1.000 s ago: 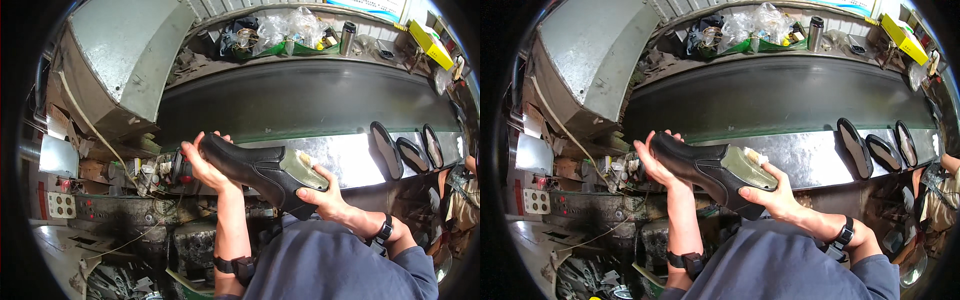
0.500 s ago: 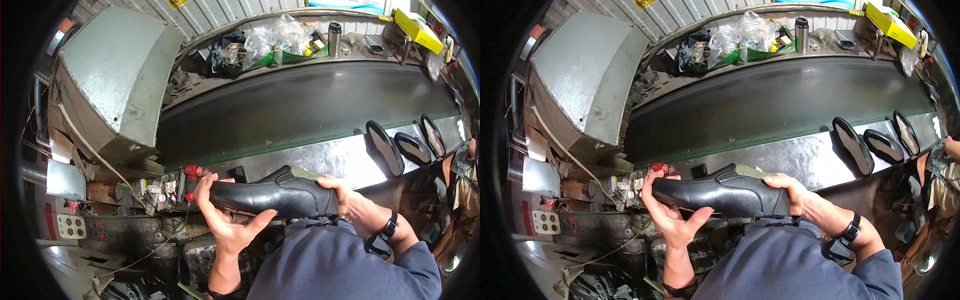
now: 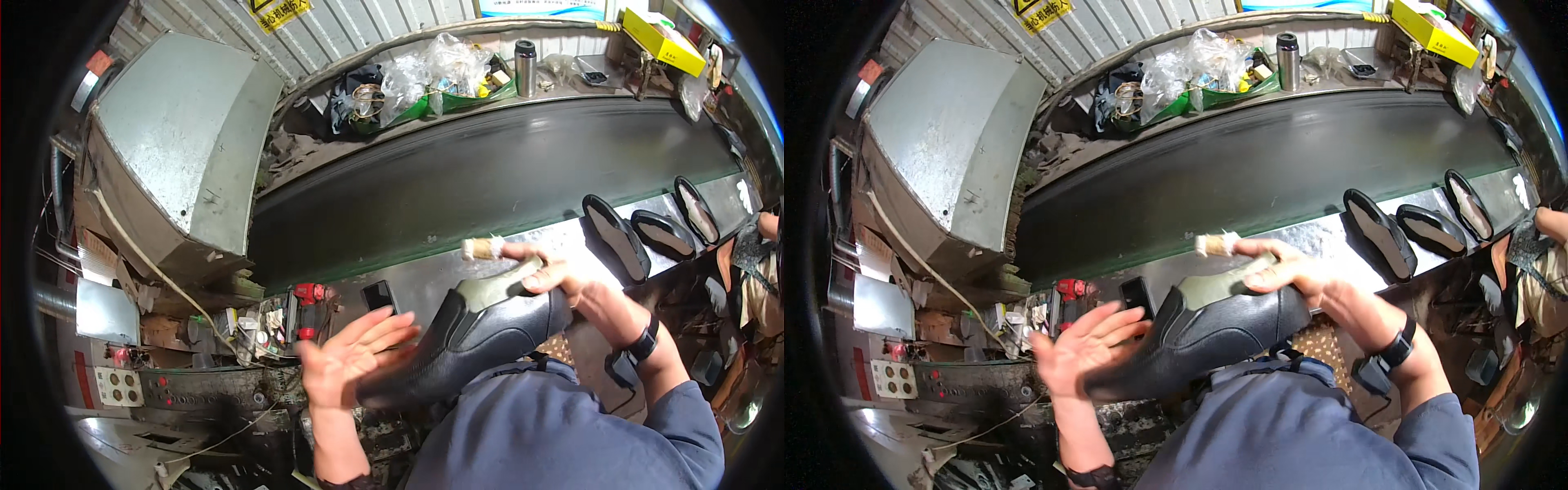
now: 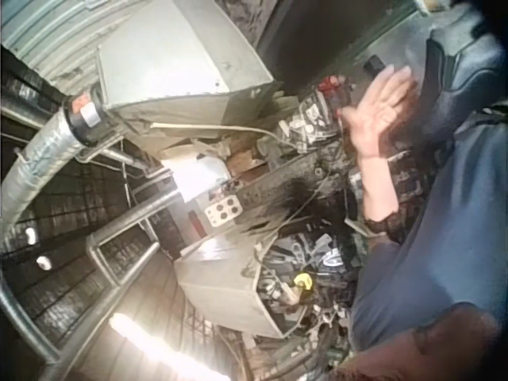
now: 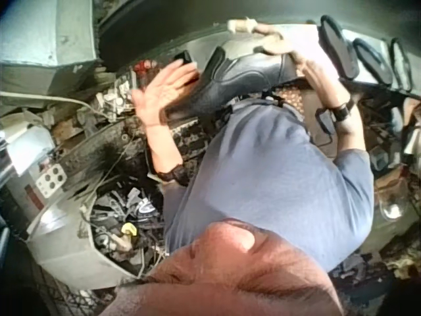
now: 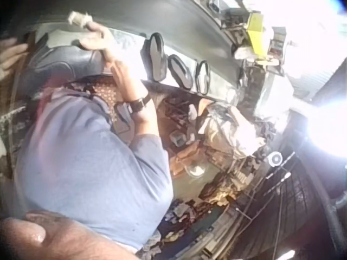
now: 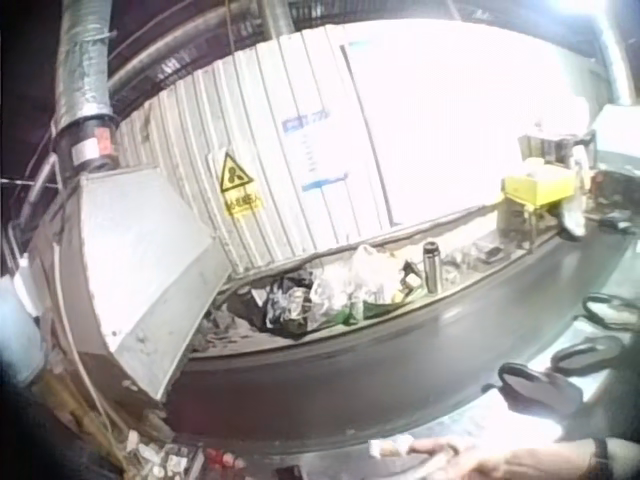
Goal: Operating industrial machinery to shape and process shoe components.
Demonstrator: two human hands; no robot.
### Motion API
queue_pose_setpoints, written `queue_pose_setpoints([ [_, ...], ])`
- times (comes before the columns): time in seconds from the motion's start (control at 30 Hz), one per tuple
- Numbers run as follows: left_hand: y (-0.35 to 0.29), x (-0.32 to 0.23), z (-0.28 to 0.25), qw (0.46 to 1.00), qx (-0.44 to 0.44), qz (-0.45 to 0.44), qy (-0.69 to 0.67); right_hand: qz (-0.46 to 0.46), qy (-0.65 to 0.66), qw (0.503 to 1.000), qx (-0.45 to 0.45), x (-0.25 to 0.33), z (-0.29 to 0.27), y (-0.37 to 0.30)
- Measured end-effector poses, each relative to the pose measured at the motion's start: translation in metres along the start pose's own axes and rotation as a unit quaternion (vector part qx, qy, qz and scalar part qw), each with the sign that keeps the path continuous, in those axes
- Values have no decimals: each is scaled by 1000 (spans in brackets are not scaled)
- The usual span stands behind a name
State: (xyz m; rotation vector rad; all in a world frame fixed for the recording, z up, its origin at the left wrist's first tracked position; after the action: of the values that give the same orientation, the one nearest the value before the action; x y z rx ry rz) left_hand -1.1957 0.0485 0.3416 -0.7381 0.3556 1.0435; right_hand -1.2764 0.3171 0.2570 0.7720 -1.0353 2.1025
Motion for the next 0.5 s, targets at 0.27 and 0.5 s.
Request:
queue_pose_setpoints([
  [0.27, 27, 68, 8, 955, -7, 67, 290, -4, -33, 999, -30, 42, 33, 51],
  [0.5, 26, 39, 15, 951, -173, 239, 91, -198, -30, 979, 44, 14, 81, -30],
])
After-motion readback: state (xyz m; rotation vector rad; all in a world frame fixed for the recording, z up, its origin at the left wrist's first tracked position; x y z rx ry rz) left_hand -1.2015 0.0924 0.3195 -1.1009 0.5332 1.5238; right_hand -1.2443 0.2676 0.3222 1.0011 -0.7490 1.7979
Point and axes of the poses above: each hand's wrist, its own y-axis towards the middle knuckle, its own z-axis out of the palm, x = y × z, the point moved 7 cm from there along y, towards the middle knuckle, and after that the axes turned 12 degrees about -x, right-handed, at the moved point
